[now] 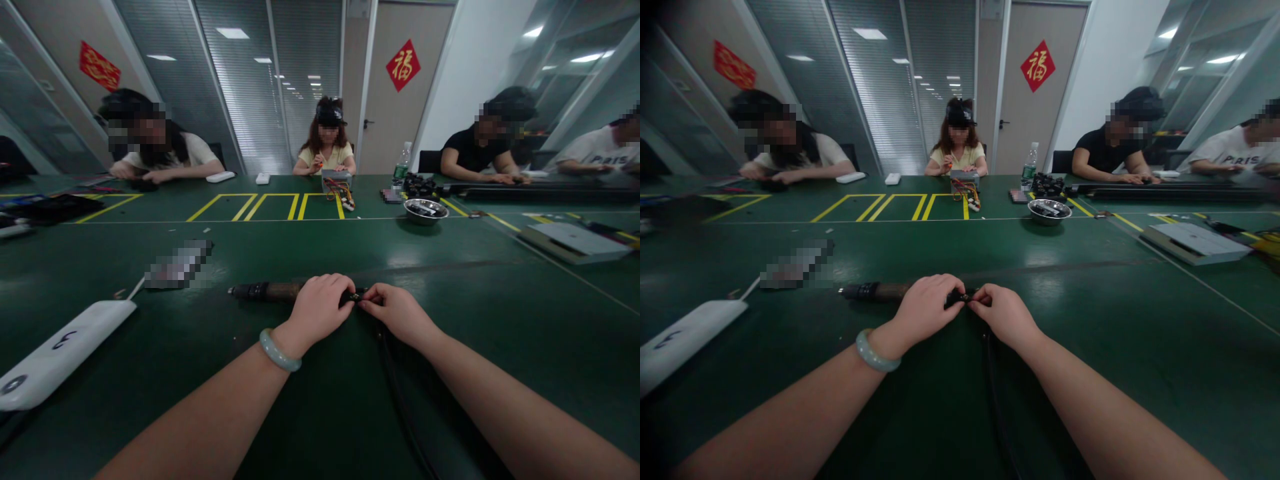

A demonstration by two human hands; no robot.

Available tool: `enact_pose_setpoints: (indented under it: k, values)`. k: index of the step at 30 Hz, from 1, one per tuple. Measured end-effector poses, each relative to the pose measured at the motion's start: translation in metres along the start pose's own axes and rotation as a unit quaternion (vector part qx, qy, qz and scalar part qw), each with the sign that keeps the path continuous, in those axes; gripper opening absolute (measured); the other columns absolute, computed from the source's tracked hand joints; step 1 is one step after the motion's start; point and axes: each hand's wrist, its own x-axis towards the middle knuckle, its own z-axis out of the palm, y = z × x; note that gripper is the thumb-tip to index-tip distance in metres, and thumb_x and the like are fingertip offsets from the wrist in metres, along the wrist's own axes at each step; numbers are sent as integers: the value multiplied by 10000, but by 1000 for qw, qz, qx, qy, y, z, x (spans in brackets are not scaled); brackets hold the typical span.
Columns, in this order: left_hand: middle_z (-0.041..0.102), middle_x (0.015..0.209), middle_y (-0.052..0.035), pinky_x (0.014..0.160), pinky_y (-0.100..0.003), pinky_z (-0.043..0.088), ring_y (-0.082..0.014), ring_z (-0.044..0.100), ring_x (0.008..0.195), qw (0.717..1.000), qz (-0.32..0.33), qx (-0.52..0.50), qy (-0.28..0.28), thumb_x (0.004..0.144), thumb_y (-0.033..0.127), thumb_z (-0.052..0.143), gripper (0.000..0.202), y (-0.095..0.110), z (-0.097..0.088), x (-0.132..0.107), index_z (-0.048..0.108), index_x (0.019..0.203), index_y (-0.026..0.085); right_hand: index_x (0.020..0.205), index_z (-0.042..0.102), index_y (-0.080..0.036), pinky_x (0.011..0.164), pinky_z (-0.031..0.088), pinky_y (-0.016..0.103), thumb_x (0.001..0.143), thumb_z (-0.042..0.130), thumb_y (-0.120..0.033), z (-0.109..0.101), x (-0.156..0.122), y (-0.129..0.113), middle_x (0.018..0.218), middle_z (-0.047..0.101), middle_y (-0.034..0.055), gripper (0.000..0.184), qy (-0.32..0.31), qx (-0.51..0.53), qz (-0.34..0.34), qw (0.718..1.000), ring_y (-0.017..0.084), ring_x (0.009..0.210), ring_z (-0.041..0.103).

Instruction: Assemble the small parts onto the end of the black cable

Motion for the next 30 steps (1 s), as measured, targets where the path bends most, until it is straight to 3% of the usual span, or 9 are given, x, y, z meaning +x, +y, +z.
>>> enact_pose_setpoints:
  k: [24, 30]
  values:
    - [617, 1033, 1, 826, -360, 438, -194, 568, 952, 1000, 13, 1, -13, 865, 263, 600, 143, 1, -2, 1, 595, 1006, 243, 834, 666, -219, 582, 407, 233, 823, 621, -315, -1, -1, -1, 773, 699, -18, 107, -9, -1, 2, 1000, 130, 667, 621]
    - [622, 1052, -29, 859, -371, 439, -206, 571, 977, 1000, 2, 2, -7, 881, 272, 574, 193, 2, -2, 1, 585, 1068, 228, 834, 669, -216, 595, 409, 236, 821, 626, -312, -1, 0, -1, 767, 700, -13, 106, -5, -1, 2, 1000, 137, 682, 629]
